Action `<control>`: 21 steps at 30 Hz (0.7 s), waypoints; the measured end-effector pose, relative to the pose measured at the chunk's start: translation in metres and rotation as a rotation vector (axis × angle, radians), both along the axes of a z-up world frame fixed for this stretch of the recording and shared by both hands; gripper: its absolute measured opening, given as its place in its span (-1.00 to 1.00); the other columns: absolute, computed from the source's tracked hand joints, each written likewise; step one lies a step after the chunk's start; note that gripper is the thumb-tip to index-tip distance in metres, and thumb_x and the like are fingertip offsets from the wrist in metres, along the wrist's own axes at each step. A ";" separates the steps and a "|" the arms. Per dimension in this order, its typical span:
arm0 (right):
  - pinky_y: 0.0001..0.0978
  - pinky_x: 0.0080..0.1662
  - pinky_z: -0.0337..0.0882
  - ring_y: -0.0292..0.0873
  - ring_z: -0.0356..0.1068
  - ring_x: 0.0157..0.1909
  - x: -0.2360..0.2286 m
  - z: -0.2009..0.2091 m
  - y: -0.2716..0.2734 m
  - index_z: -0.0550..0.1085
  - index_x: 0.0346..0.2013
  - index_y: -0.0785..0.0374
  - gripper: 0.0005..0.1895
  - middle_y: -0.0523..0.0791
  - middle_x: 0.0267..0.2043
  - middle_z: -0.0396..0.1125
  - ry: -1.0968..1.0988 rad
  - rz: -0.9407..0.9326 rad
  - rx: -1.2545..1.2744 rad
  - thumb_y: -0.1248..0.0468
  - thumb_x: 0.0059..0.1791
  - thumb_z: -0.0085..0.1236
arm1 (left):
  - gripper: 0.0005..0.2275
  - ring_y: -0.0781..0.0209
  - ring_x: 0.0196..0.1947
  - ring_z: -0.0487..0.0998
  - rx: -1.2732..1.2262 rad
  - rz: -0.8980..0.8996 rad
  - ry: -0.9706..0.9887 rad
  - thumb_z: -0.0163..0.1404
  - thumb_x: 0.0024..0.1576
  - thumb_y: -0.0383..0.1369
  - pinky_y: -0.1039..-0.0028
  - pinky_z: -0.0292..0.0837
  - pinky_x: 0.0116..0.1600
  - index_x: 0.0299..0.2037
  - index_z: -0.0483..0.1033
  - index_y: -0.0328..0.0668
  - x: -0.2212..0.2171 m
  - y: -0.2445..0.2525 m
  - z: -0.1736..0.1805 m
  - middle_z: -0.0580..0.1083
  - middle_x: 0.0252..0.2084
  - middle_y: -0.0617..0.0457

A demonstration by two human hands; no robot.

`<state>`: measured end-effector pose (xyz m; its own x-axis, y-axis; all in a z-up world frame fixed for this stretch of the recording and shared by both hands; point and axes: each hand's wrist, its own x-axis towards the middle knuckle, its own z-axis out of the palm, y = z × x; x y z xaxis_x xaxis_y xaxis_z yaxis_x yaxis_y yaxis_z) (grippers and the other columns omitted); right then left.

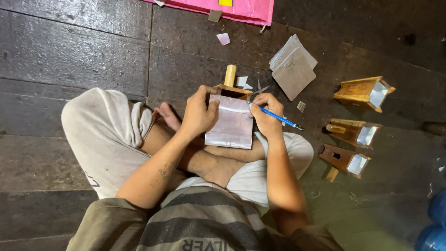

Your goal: Applying reflective adhesive sheets to the interior surfaces of small wooden box components and smoothing them with a tool.

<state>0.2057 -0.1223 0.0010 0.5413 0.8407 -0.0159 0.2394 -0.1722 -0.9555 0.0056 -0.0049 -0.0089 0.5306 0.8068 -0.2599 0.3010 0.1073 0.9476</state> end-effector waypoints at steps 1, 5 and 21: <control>-0.45 -0.53 0.41 -0.16 0.46 -0.61 0.001 0.000 0.001 0.40 -0.48 0.43 -0.88 0.06 -0.38 0.39 0.003 0.014 -0.004 0.58 -0.14 0.18 | -0.81 -0.37 -0.11 0.60 0.005 0.003 -0.006 0.07 0.14 -0.47 0.02 0.52 -0.13 -0.05 0.47 -0.26 0.000 0.001 0.000 0.56 -0.22 -0.34; -0.45 -0.52 0.42 -0.16 0.46 -0.60 0.002 -0.001 0.001 0.40 -0.47 0.42 -0.87 0.06 -0.38 0.39 0.021 0.008 -0.006 0.58 -0.13 0.19 | -0.80 -0.39 -0.11 0.60 0.010 0.005 -0.011 0.08 0.14 -0.47 0.02 0.51 -0.14 -0.04 0.47 -0.26 0.000 0.001 0.000 0.55 -0.21 -0.35; -0.42 -0.50 0.45 -0.15 0.47 -0.59 0.005 0.005 0.003 0.39 -0.46 0.42 -0.87 0.06 -0.36 0.38 0.043 0.046 -0.066 0.58 -0.13 0.17 | -0.79 -0.40 -0.08 0.60 0.020 0.008 -0.015 0.09 0.13 -0.48 0.00 0.52 -0.11 -0.04 0.46 -0.26 0.000 0.000 -0.002 0.56 -0.16 -0.34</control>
